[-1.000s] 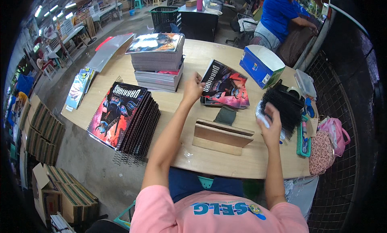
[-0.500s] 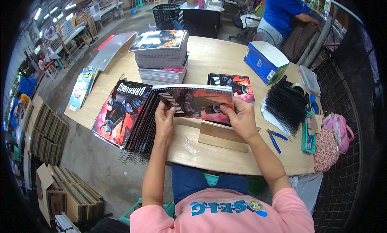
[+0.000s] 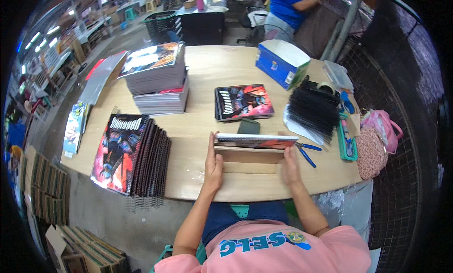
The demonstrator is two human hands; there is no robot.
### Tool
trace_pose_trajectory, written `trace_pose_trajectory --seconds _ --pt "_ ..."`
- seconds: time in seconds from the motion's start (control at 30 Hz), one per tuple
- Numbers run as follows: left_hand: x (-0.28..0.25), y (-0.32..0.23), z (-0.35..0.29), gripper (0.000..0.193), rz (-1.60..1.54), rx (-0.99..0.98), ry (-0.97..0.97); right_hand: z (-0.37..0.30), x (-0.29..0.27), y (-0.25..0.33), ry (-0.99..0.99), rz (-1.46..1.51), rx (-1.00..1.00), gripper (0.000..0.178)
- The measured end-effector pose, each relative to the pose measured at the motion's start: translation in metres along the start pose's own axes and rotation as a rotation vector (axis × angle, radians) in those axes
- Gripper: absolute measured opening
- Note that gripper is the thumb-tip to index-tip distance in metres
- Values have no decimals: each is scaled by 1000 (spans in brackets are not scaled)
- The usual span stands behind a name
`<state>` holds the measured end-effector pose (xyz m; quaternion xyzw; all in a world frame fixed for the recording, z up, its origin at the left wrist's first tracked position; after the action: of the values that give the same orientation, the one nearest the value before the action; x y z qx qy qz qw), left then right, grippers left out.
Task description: The person assembles spiral notebooks by aligning a stack of paper with a cover, inserting a metal coil through the punched holes, and using pliers to crimp the ends of the coil.
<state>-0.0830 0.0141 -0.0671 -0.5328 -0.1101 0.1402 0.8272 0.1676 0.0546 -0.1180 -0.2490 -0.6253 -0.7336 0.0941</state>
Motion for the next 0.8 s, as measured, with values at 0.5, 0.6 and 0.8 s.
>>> trace_pose_trajectory --seconds 0.5,0.6,0.8 --pt "79 -106 6 47 784 663 75 132 -29 40 120 -1781 -781 23" --pt "96 -106 14 43 755 649 135 130 -39 45 98 -1740 -630 28" --pt "104 -87 17 30 654 636 228 126 -53 43 113 -1722 -703 29"
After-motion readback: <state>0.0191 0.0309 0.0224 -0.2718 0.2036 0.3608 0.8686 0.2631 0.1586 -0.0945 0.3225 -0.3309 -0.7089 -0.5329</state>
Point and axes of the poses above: each hand's wrist, its own z-axis towards the middle knuckle, its own x-axis out of the palm, y = z × x, the point moved 4 cm from there along z, towards the middle knuckle, and after that the axes turned 12 degrees about -y, right-handed, at the moved point
